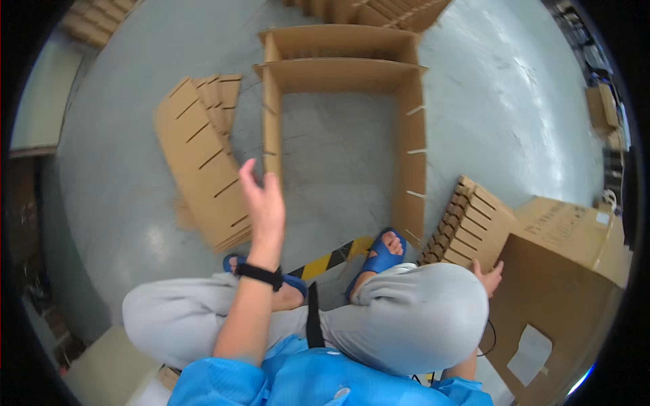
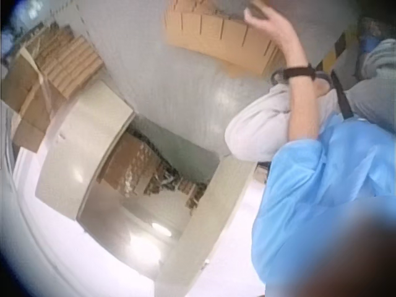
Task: The recorder is sitting on the floor and assembling interlocking cardboard dividers into a grid structure.
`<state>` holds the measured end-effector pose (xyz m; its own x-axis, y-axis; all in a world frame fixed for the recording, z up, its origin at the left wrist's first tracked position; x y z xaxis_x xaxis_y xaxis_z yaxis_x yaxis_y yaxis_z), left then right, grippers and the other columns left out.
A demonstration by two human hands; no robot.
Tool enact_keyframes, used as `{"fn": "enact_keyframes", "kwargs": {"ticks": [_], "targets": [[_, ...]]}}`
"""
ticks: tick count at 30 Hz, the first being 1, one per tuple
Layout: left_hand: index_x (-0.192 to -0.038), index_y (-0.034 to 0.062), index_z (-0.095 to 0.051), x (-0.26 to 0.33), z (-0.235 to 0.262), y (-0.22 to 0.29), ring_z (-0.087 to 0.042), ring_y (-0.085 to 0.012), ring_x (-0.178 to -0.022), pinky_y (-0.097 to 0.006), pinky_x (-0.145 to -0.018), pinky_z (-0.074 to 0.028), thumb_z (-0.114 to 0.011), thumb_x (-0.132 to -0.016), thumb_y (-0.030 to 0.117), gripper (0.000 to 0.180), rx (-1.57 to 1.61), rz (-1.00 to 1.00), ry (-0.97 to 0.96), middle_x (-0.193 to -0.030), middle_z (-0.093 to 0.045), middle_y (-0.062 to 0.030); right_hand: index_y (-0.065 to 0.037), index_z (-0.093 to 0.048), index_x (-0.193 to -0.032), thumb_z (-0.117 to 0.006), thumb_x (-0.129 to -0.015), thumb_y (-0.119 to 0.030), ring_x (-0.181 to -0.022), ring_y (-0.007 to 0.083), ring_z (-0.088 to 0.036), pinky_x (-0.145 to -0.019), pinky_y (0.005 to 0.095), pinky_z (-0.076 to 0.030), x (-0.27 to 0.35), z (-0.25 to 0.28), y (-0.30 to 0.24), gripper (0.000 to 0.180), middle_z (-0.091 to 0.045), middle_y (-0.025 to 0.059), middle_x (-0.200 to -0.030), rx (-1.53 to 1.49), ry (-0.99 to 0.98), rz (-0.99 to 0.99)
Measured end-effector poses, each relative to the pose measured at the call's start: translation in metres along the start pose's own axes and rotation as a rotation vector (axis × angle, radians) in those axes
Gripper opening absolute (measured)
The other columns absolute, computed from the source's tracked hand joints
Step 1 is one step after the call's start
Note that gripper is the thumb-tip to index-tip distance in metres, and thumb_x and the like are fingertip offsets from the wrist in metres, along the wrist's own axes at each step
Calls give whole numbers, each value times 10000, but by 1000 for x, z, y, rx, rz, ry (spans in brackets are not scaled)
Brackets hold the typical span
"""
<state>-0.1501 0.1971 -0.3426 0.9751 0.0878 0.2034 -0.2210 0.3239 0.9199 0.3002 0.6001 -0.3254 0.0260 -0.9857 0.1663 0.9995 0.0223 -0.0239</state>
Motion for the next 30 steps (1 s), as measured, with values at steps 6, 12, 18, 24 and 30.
{"fn": "enact_keyframes", "kwargs": {"ticks": [6, 12, 18, 24, 30], "targets": [[-1302, -12, -493, 52, -34, 98, -506, -251, -1242, -366, -1090, -355, -428, -987, 25, 324, 76, -360, -251, -1297, -545, -156, -29, -270, -1505, -742, -769, -542, -1442, 431, -209, -1157, 538, -226, 67, -19, -56, 1013, -227, 267, -1552, 23, -2, 169], [-1243, 49, -548, 179, -143, 54, -680, -186, -958, -306, -795, -566, -449, -1012, 97, 256, 343, 364, -1269, -1162, -623, -103, -64, -287, -1504, -790, -739, -468, -1430, 436, -217, -1156, 533, -223, 82, -25, -59, 1001, -220, 262, -1550, -40, -2, 348], [-1438, 71, -425, 212, -167, 47, -458, -181, -1288, -345, -1040, -405, -487, -1041, 310, 468, 430, 562, -1699, -1409, -463, -87, -88, -319, -1487, -832, -710, -365, -1393, 425, -284, -1106, 536, -308, 88, -33, -63, 971, -271, 233, -1527, -132, -67, 238], [-1372, 80, -486, 159, -158, 80, -570, -164, -1130, -316, -907, -500, -481, -1040, 266, 381, 587, 572, -1366, -1330, -548, -100, 5, -517, -1338, -780, -796, -216, -1041, 280, -646, -921, 399, -502, 70, -33, -40, 642, -662, 209, -1151, -525, -203, 63], [-1171, 78, -565, 19, -45, 75, -643, -163, -813, -317, -639, -529, -495, -993, 177, 215, 506, 324, -369, -963, -662, -63, 31, -600, -1197, -616, -979, -208, -1030, 180, -575, -907, 332, -469, 17, 167, -129, 324, -632, 88, -1131, -922, -136, 413]]}}
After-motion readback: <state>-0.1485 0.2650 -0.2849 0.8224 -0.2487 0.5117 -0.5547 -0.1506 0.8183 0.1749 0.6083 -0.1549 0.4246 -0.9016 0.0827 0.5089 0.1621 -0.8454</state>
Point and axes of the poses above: each hand's wrist, its own x-axis away from the middle knuckle, its own z-axis out of the back of the hand, y = z × x, the point moved 7 cm from there along -x, towards the middle knuckle
